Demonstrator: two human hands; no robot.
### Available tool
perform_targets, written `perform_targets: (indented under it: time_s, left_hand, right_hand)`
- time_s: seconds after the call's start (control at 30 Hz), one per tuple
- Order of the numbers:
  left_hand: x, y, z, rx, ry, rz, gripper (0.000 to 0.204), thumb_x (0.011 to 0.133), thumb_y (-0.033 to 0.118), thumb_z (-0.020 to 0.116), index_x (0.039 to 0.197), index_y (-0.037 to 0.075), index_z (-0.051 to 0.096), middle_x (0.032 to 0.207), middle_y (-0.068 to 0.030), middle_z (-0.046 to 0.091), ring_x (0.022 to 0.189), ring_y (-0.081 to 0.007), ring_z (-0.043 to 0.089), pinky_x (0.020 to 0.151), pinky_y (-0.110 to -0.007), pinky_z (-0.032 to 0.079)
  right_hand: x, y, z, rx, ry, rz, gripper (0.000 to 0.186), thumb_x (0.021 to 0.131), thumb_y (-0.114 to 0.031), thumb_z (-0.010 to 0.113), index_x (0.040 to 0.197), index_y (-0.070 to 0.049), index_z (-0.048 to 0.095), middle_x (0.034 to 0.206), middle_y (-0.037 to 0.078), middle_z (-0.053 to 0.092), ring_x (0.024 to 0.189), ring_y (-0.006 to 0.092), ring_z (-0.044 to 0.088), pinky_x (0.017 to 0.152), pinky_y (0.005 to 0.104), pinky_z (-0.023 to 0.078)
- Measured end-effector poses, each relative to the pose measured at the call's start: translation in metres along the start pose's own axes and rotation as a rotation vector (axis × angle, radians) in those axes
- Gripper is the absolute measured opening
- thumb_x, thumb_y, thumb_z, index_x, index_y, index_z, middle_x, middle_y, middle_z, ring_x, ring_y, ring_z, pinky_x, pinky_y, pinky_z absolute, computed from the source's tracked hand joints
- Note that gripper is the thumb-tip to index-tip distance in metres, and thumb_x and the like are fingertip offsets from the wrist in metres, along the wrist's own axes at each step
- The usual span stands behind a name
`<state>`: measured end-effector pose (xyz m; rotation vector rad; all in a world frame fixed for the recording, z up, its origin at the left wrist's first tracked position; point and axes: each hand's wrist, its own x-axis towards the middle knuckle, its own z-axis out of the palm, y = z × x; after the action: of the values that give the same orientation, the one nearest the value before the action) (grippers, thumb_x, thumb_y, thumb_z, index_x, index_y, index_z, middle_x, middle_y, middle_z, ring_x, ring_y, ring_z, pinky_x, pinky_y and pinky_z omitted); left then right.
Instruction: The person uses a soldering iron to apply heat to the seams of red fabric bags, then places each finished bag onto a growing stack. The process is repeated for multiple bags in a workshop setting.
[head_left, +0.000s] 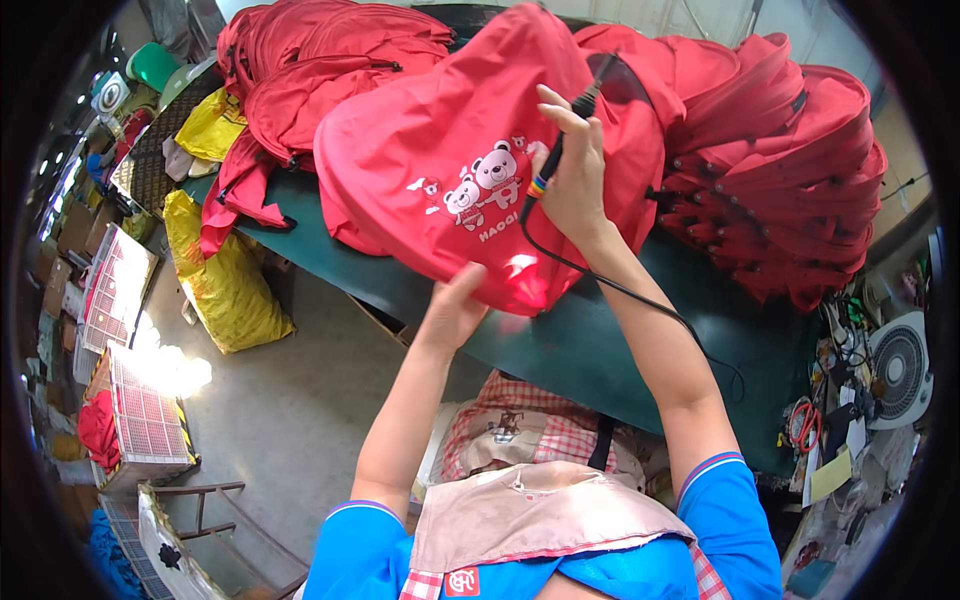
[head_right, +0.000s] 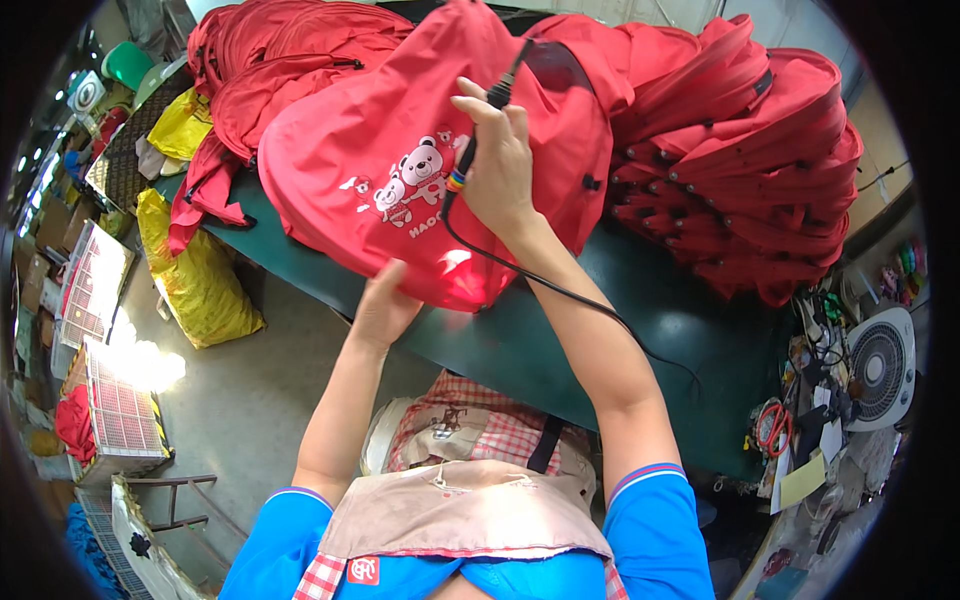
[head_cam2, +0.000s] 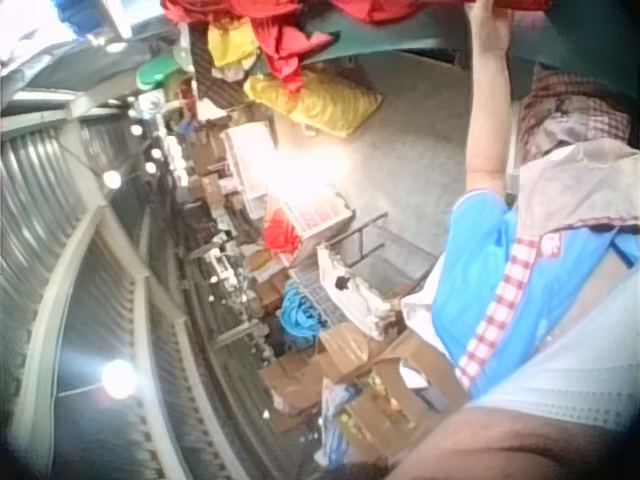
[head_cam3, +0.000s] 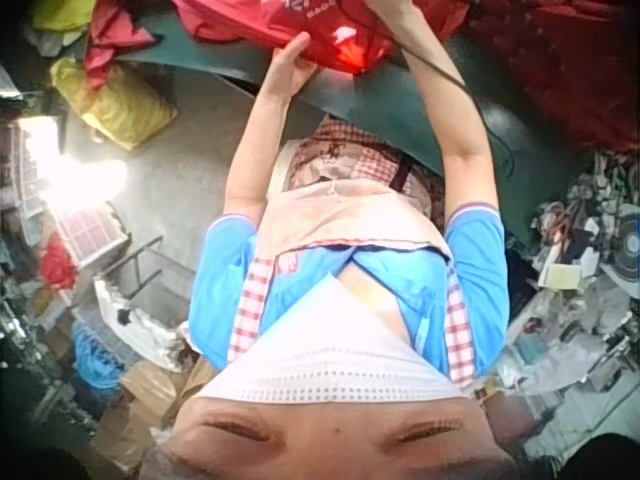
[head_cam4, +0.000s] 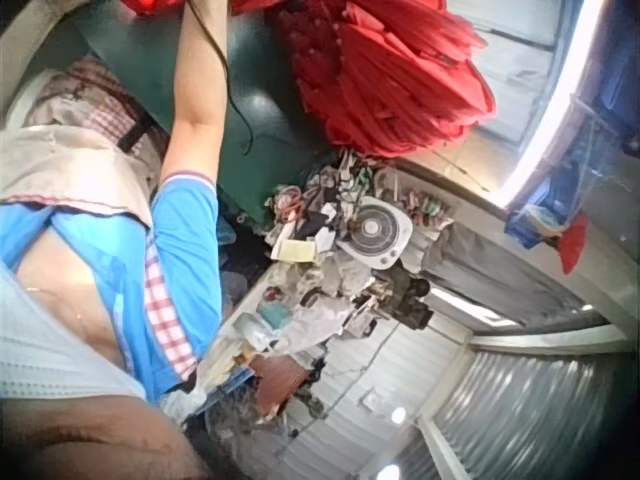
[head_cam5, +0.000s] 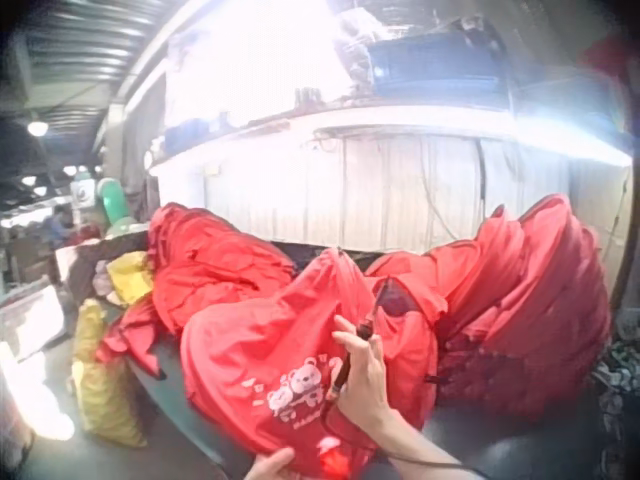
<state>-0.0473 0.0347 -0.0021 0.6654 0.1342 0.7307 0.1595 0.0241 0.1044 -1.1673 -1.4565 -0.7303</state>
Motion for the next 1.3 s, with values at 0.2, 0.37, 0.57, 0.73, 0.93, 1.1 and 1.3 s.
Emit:
perform_targets:
  time_s: [0.2,0.37,0.57,0.73,0.93,1.1,1.3]
  left_hand:
    - [0.01,-0.024,0.006,0.404,0.199,-0.046,0.06,0.072,0.001,0.086,0.127,0.002,0.06,0.119,-0.0069,0.067,0.11,-0.02,0.065,0.095,-0.034,0.052]
    - [-0.008,0.015,0.01,0.567,0.141,-0.1,0.066,0.071,0.006,0.087,0.131,0.001,0.059,0.124,-0.0096,0.067,0.115,-0.0212,0.063,0.102,-0.037,0.05]
    - [-0.007,0.03,0.022,0.744,0.209,-0.099,0.063,0.076,0.014,0.086,0.131,0.001,0.059,0.126,-0.01,0.066,0.117,-0.0208,0.063,0.103,-0.036,0.049]
    - [-0.007,0.016,0.016,0.797,0.176,0.079,0.044,0.084,0.012,0.08,0.122,-0.002,0.063,0.116,-0.0093,0.071,0.105,-0.0184,0.067,0.09,-0.034,0.054]
    - [-0.007,0.014,0.017,0.841,0.14,0.115,0.045,0.086,0.01,0.08,0.124,-0.002,0.061,0.117,-0.0085,0.069,0.105,-0.0164,0.066,0.091,-0.033,0.054]
    - [-0.007,0.01,0.025,0.855,0.16,0.179,0.027,0.086,0.007,0.076,0.111,-0.002,0.068,0.103,-0.0076,0.073,0.095,-0.016,0.07,0.082,-0.032,0.055]
    - [-0.008,0.01,0.033,0.856,0.151,0.125,0.026,0.087,0.005,0.074,0.111,-0.003,0.068,0.103,-0.0087,0.073,0.096,-0.0164,0.07,0.082,-0.033,0.055]
  right_hand:
    - [0.013,-0.015,-0.032,-0.074,-0.137,-0.168,0.048,0.085,-0.023,0.082,0.118,-0.011,0.049,0.145,0.013,0.058,0.116,0.0324,0.063,0.107,0.0415,0.039]
    - [-0.025,0.065,-0.113,-0.694,-0.189,0.045,0.052,0.087,-0.039,0.077,0.124,-0.013,0.051,0.149,0.007,0.055,0.132,0.0266,0.052,0.116,0.0665,0.015]
    - [-0.049,0.013,-0.106,-0.041,0.075,0.166,0.03,0.101,-0.014,0.061,0.126,-0.007,0.046,0.127,0.02,0.066,0.113,0.0278,0.064,0.105,0.0505,0.04]
    - [-0.075,-0.13,-0.127,0.442,-0.223,0.411,0.036,0.094,-0.009,0.064,0.129,-0.001,0.057,0.076,0.009,0.059,0.063,0.0179,0.059,0.064,0.0337,0.05]
    - [-0.098,-0.164,-0.121,0.328,-0.45,0.522,0.029,0.089,0.005,0.061,0.116,0.001,0.07,0.07,0.008,0.061,0.052,0.0147,0.058,0.053,0.027,0.049]
    - [-0.097,-0.156,-0.107,0.33,-0.457,0.484,0.026,0.089,0.005,0.06,0.112,0.001,0.07,0.071,0.011,0.064,0.052,0.019,0.062,0.054,0.0297,0.051]
    - [-0.083,-0.153,-0.09,0.33,-0.519,0.703,0.009,0.092,0.0,0.063,0.101,-0.002,0.065,0.071,0.014,0.065,0.056,0.0227,0.067,0.056,0.033,0.053]
